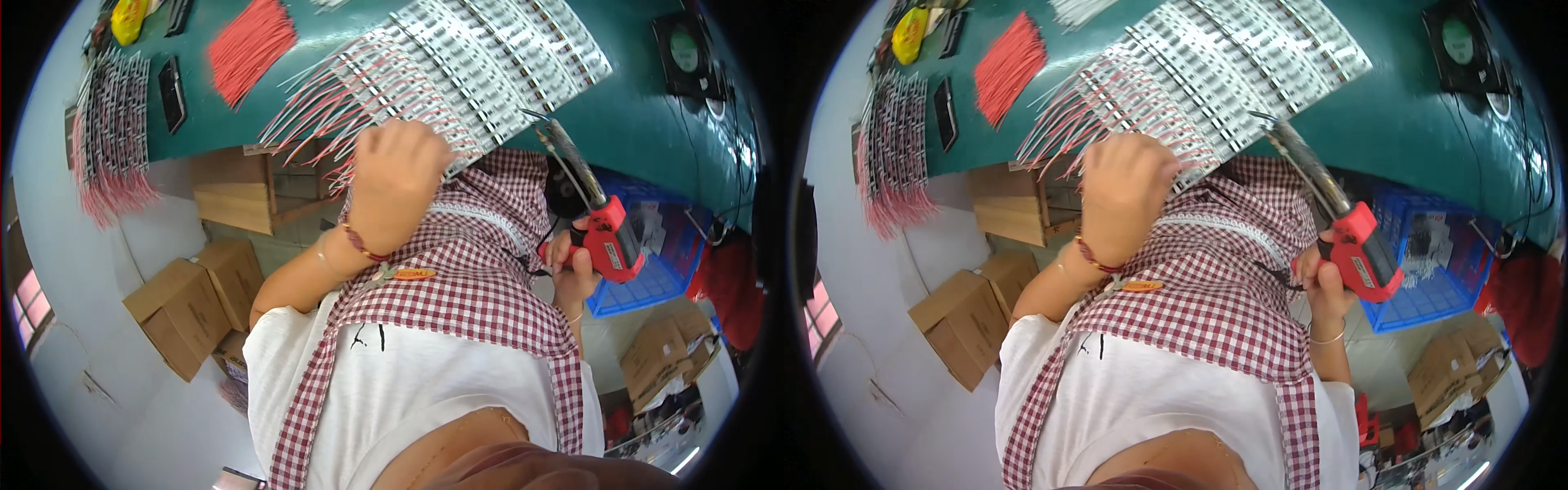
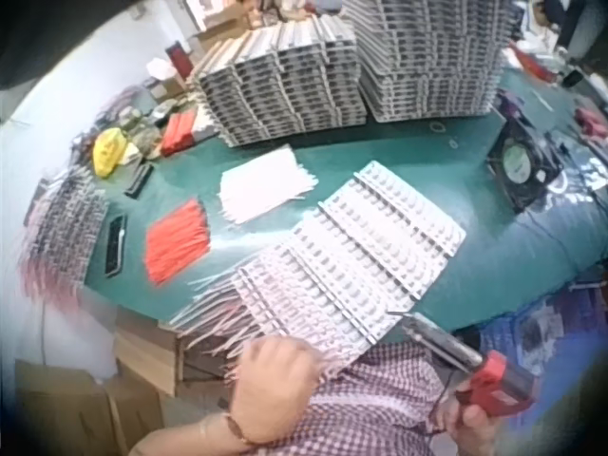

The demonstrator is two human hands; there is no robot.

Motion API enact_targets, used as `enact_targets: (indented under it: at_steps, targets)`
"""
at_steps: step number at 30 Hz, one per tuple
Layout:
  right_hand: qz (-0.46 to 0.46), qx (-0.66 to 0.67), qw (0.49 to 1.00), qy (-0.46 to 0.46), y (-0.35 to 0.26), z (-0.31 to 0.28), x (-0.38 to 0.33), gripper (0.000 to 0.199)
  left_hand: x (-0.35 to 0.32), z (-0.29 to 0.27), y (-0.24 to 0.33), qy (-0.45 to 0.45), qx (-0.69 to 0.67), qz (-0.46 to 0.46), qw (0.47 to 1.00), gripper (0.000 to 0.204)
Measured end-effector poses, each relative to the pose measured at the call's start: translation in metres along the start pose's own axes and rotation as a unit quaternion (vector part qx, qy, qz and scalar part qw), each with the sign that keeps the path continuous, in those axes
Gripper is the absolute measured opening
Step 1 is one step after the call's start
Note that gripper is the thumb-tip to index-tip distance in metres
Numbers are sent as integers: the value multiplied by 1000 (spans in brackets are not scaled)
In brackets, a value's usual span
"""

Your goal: The person uses a soldering iron to attach red and white wires to a grid of electronic components on a workbench. They repeatedly pick up individual wires, position them against the component grid, and apply the soldering iron to secure the connections.

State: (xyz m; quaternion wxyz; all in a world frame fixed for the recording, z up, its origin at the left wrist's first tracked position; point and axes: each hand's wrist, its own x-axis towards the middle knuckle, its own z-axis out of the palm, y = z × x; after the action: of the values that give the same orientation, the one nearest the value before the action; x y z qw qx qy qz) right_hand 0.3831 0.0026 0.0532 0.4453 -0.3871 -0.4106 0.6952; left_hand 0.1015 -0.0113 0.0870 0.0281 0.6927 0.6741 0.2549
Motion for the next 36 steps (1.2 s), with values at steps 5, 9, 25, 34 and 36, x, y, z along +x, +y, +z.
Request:
enact_targets:
  at_steps: [5, 9, 25, 34, 36]
  targets:
    - [-7, 71, 997, 5, -10, 1, 20, 41, 32, -54, -94, 72, 209, -77, 972, 9]
    - [-15, 124, 992, 2, -13, -5, 32, 39, 52, -48, -180, 74, 301, -88, 947, 12]
    - [-22, 218, 976, 9, -49, -18, 88, 39, 47, -57, -166, 31, 226, -116, 967, 26]
    - [28, 127, 984, 122, -52, 9, 134, 41, 1, -26, -3, -188, 45, 4, 981, 70]
    - [29, 124, 985, 113, -50, 14, 134, 41, 2, -26, -4, -196, 38, -9, 980, 70]
